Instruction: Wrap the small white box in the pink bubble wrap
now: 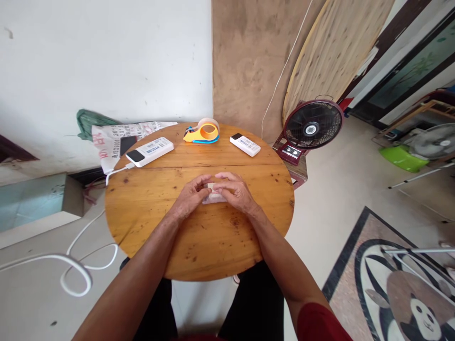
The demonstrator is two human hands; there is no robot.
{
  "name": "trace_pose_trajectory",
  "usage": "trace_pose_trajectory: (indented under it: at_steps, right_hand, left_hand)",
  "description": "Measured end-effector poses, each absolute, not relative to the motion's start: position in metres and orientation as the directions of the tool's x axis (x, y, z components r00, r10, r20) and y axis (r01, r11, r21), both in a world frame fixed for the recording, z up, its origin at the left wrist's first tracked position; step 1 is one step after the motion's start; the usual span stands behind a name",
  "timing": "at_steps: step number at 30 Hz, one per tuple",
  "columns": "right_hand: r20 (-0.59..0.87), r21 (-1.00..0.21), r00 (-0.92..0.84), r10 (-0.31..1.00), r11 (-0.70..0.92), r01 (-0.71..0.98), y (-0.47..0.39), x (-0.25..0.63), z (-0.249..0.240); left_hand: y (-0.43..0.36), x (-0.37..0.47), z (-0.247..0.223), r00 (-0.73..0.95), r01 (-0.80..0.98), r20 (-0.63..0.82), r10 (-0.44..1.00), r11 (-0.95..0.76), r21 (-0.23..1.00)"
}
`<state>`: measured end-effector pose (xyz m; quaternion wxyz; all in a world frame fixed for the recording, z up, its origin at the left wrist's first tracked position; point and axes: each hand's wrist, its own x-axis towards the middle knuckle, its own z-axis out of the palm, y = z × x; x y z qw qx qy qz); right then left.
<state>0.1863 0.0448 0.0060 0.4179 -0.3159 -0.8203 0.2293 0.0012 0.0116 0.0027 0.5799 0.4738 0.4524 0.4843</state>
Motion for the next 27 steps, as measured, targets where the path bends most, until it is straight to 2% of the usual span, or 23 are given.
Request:
trace_pose_trajectory:
  at_steps: [3, 7, 15, 27]
  right_hand:
    - [0.561, -0.743, -0.307, 0.769, 0.631, 0.223, 0.0462, 0.1886, 0.0111]
    - [0.533, -0.795, -0.167, 0.829, 0.559, 0.236, 0.0510, 0.1927, 0.0137]
    - [0.457, -0.851, -0.144, 0.878, 0.478, 0.219, 0.0517, 0.1924, 0.0116]
    - [0.389, -0.877, -0.181, 0.903, 0.424, 0.228, 0.0512, 0.1917, 0.0108]
  left_hand:
    - [0.0114, 0.0010, 0.0024, 0.086, -0.122, -0.092, 0.992, 0.102, 0.987]
    - [0.0128, -0.0008, 0.0024, 0.030, -0.124, -0.094, 0.995, 0.097, 0.987]
    - [0.0188, -0.0070, 0.0016, -0.182, -0.083, -0.087, 0.979, 0.073, 0.994]
    - [0.0164, -0.0065, 0.0043, -0.158, -0.041, -0.093, 0.983, 0.088, 0.995]
